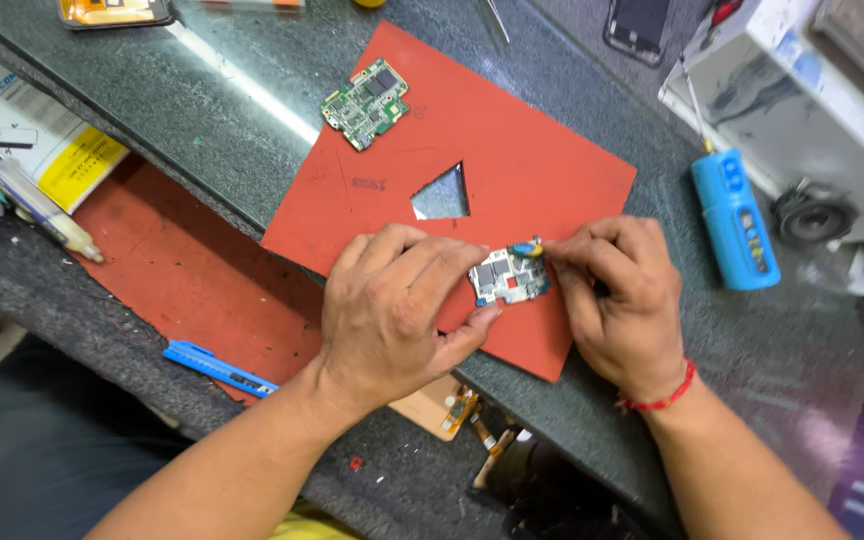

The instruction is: The person uses a brush to clean a circuit board and handles small electronic components on a workbench.

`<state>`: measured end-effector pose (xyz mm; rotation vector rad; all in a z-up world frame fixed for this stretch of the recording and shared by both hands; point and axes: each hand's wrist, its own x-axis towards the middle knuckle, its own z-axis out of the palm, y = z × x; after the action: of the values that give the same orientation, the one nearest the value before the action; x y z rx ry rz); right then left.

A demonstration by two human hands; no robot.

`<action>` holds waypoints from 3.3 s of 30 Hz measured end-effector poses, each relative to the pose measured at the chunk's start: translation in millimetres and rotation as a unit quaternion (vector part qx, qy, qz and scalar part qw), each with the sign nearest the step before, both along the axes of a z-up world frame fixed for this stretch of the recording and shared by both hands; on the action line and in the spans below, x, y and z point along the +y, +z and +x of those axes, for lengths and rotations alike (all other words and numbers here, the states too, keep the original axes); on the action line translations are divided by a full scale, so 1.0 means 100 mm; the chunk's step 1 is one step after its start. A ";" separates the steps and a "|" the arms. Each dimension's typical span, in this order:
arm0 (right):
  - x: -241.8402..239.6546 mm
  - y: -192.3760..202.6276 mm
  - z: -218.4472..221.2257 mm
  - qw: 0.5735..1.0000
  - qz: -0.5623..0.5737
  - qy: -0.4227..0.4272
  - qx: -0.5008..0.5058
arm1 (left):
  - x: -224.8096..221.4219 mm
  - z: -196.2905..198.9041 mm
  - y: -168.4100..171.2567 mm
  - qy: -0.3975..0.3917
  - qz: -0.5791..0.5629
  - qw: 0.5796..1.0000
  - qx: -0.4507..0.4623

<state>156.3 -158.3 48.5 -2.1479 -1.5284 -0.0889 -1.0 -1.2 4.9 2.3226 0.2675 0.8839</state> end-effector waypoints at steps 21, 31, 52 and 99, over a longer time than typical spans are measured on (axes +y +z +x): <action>-0.02 0.00 0.08 0.999 -0.016 0.024 -0.012 | 0.01 -0.03 0.00 -0.013 -0.010 1.000 0.013; 0.14 0.03 -0.05 0.996 -0.033 0.061 -0.048 | -0.02 -0.02 -0.01 0.011 -0.040 0.999 0.014; -0.02 0.01 0.21 0.996 -0.030 0.089 0.000 | 0.03 -0.02 0.04 -0.015 0.020 0.999 0.021; -0.08 0.02 0.54 0.988 -0.020 0.143 0.052 | 0.02 0.08 0.10 -0.009 0.043 0.998 0.038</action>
<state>210.5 -166.1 51.0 -1.9058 -1.7701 0.1511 6.9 0.5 14.7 2.4367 0.2452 0.8151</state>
